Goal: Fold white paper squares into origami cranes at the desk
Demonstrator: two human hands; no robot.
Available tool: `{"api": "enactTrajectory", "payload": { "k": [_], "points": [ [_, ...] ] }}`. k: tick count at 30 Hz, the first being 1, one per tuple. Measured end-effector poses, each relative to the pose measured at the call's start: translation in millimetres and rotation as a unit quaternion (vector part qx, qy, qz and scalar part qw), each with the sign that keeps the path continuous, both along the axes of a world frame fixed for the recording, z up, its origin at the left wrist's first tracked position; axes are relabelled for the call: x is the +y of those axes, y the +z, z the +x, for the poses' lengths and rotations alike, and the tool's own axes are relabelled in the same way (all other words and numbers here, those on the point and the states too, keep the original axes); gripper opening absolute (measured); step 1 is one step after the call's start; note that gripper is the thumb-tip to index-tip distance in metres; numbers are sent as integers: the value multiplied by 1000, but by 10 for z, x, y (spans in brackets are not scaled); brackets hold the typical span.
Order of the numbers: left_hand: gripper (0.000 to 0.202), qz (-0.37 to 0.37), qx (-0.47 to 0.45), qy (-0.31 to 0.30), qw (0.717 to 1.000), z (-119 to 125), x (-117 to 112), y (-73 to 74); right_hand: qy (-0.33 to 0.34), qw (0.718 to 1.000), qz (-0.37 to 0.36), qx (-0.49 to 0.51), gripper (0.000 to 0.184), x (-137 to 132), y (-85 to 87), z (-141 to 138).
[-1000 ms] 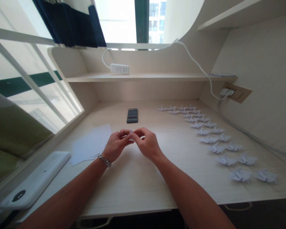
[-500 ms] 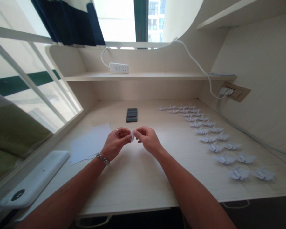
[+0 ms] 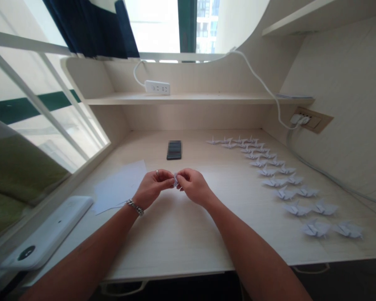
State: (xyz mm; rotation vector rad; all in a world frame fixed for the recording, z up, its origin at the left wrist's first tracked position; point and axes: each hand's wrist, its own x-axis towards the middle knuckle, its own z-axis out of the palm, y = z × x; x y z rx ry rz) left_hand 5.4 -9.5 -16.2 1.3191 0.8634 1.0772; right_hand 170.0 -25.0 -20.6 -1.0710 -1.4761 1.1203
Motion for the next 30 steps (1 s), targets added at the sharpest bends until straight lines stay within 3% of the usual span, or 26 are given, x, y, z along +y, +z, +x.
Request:
{"api": "enactTrajectory", "payload": {
  "k": [4,8,15,21,27,30],
  "points": [
    [30,20,39,19,999,25,-20,27,-64,989,87,-101,18,-31,-24,-20],
    [31,8,24,29,999,61,-44,27,-85,974,142,-154,14,-74,13,-34],
    [29,-54,-72,3,996,92,-38,10,-106,971,154,-147,16,-92,52,-47],
    [25,-27,-22,103,994,85,-35,35,-144,955,192,-176,14,-76,18,-48],
    [25,19,47,48,998,71,-34,-4,-119,931,246,-240,14,-84,-13,-54],
    [24,15,20,65,998,76,-24,-10,-130,946,215,-204,14,-60,-36,-61]
  ]
}}
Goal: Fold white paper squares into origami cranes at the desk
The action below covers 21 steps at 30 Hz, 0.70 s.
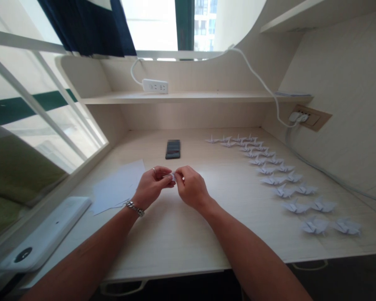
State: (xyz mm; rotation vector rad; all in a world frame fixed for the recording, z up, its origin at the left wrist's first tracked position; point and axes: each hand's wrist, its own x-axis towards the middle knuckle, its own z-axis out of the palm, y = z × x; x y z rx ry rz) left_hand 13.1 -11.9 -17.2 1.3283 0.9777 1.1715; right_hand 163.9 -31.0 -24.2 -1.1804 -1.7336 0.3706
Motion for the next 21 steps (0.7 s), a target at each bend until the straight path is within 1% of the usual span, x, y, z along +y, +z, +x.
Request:
{"api": "enactTrajectory", "payload": {
  "k": [3,5,7,9,11,14,15,17,19,21],
  "points": [
    [26,18,-14,38,999,3,10,-1,3,992,-84,96,16,51,-44,2],
    [25,45,4,58,997,1,9,-9,4,986,-124,110,16,75,-62,9],
    [23,80,44,71,993,-3,-1,-20,-8,991,-114,75,16,72,-53,17],
    [18,130,107,83,982,-12,-21,-25,-17,997,-76,17,14,45,-20,22],
    [14,191,190,98,958,-23,-43,-20,-14,998,-48,-36,12,7,21,25],
    [10,272,299,112,908,-39,-68,-2,-16,993,-35,-108,10,-41,67,25],
    [10,292,320,111,895,-43,-72,2,-20,990,-34,-133,9,-52,75,24],
    [12,321,342,105,877,-46,-76,3,-33,983,-32,-176,8,-65,84,21],
    [14,339,349,99,868,-47,-75,-3,-46,978,-41,-199,9,-66,85,19],
    [15,349,350,93,864,-46,-73,-11,-51,976,-64,-202,11,-55,78,23]
  ]
}}
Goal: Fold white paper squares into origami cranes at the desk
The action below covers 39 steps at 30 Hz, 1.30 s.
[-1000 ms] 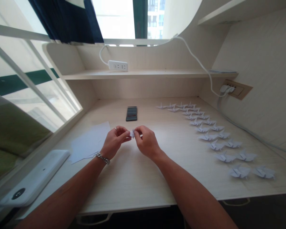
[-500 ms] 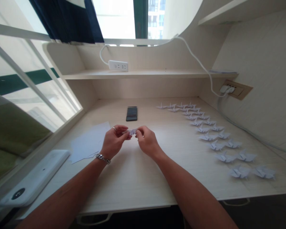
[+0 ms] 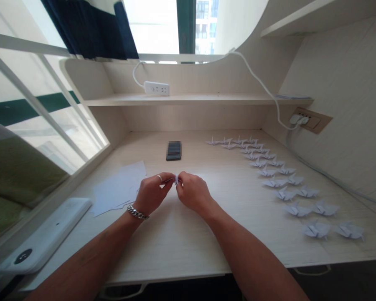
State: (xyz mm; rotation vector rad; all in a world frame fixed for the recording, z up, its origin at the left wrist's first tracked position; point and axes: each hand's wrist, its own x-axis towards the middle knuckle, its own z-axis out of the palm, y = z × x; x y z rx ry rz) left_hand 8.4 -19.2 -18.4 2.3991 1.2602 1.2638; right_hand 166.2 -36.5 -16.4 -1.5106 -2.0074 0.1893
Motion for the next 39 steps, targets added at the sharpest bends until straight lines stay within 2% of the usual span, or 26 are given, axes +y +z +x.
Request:
{"api": "enactTrajectory", "payload": {
  "k": [4,8,13,17,20,22,24,26,29,34,39],
  "points": [
    [13,-11,-15,8,1000,6,-3,2,6,998,-54,41,13,47,-27,26],
    [9,-57,-77,8,995,14,-6,14,21,992,-92,84,14,74,-37,47],
    [21,-157,-152,-26,975,1,19,-3,42,989,-115,79,16,58,-5,62],
    [28,-238,-135,-35,961,-28,55,-4,76,985,-115,100,19,67,-11,85],
    [31,-340,-140,-90,925,-40,73,19,116,973,-138,142,20,94,-30,107],
    [31,-410,-177,-130,885,-44,74,45,154,940,-208,223,22,108,-28,120],
    [31,-461,-221,-161,844,-49,68,76,189,881,-289,324,25,111,-11,133],
    [30,-494,-257,-189,809,-59,59,104,215,827,-336,396,27,104,10,144],
    [28,-522,-289,-209,775,-73,48,127,227,788,-353,452,29,94,19,154],
    [25,-537,-334,-217,744,-66,39,132,225,738,-366,521,29,100,-9,133],
    [21,-528,-437,-245,685,1,6,125,253,660,-372,602,23,99,15,99]
  ]
}}
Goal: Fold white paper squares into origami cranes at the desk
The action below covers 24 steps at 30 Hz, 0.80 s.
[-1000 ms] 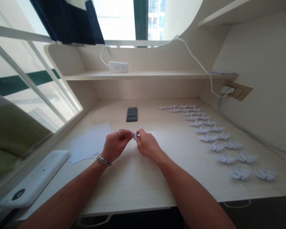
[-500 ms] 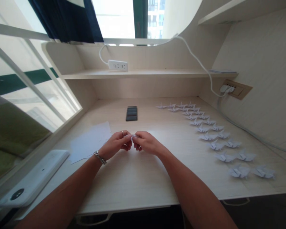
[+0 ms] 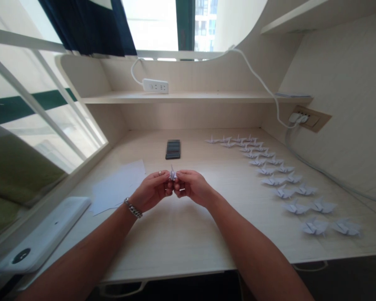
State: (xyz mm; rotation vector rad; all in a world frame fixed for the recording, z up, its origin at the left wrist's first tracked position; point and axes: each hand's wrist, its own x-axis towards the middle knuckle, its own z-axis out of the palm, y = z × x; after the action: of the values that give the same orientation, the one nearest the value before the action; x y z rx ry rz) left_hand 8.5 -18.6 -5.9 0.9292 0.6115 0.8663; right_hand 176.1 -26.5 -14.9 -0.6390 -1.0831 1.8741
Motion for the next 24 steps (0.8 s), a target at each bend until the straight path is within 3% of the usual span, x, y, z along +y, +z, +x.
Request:
{"api": "enactTrajectory", "payload": {
  "k": [6,24],
  "points": [
    [19,2,-77,6,997,74,-51,-12,-7,998,-16,62,22,-4,21,-21],
    [22,25,-108,21,994,67,-74,-15,-43,995,-21,83,26,-22,38,-38]
  ]
}}
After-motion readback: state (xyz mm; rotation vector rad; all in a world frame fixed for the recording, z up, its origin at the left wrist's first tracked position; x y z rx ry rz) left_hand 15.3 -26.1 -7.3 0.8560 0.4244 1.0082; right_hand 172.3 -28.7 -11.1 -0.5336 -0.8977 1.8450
